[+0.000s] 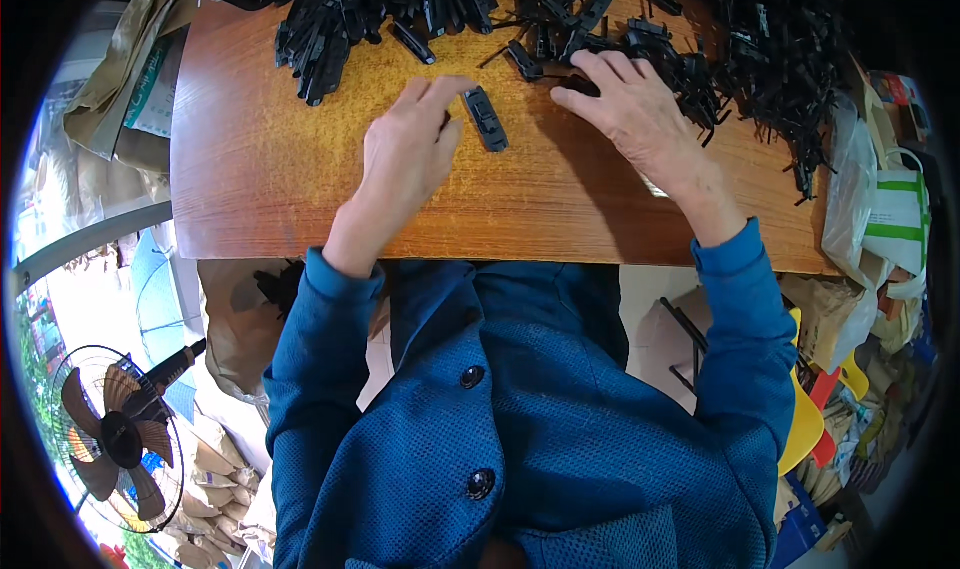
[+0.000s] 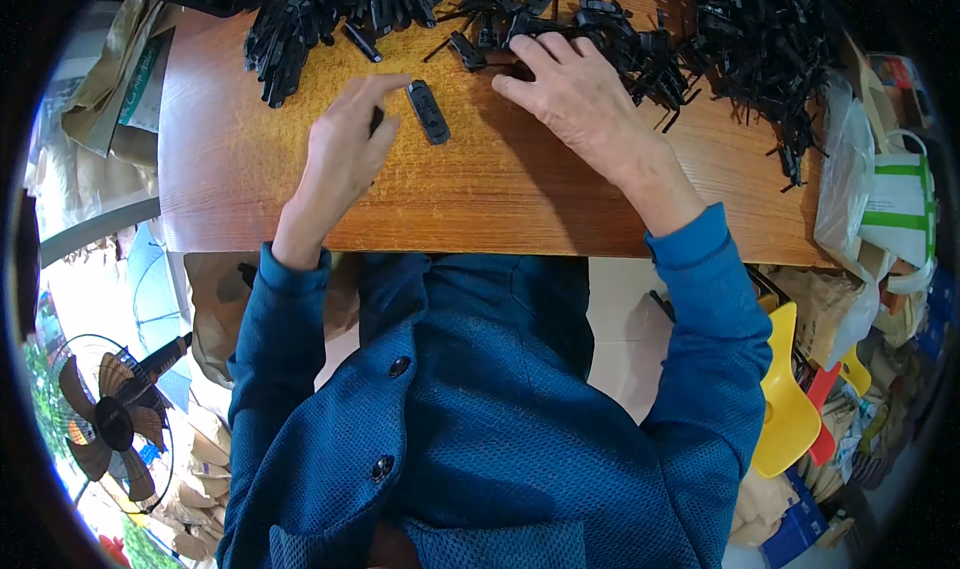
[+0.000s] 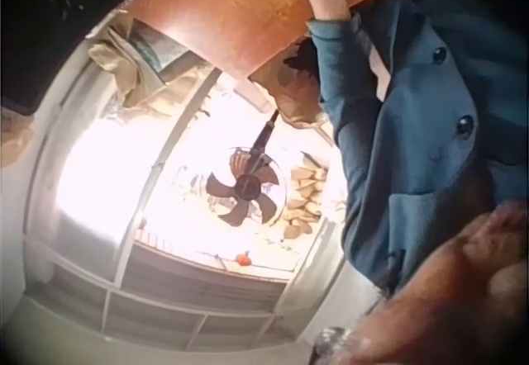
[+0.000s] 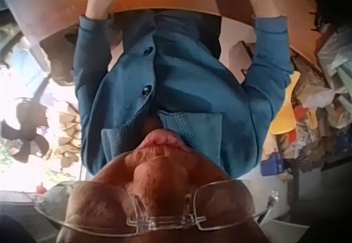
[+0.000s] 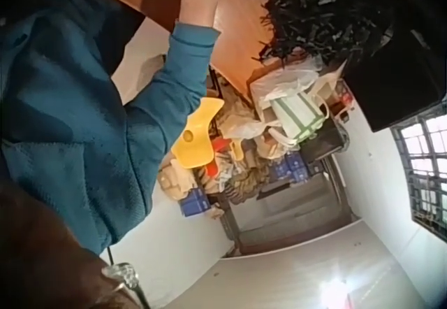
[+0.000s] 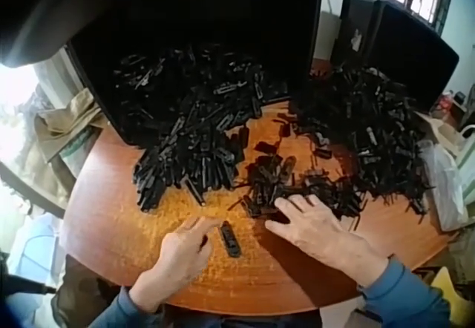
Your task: Assembling small black plastic components at a workbench.
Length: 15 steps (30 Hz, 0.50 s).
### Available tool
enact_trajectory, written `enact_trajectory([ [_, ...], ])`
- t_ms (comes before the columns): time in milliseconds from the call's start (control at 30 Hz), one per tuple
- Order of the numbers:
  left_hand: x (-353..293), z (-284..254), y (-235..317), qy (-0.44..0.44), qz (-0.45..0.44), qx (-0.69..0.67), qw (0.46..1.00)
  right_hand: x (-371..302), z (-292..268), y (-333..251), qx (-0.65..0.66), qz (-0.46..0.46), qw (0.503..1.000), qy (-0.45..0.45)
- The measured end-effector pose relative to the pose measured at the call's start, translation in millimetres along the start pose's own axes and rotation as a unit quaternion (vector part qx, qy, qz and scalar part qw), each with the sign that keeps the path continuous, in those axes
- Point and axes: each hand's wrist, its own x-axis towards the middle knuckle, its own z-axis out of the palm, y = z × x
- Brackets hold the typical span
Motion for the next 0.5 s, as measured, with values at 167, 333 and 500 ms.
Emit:
enact_trajectory([
  [167,20.1,9.8,1.0,-0.069,0.096,0.143,0.983,7.4,6.9,14.0,0.093,0.015,0.996,0.009],
  [333,8.6,9.3,-2.5,-0.073,0.071,0.15,0.983,15.2,16.2,-2.5,0.35,0.086,0.922,0.144],
  [500,-14.2,15.3,-18.5,0.001,0.056,0.062,0.997,12.8,11.3,-40.9,0.612,0.174,0.766,0.095],
])
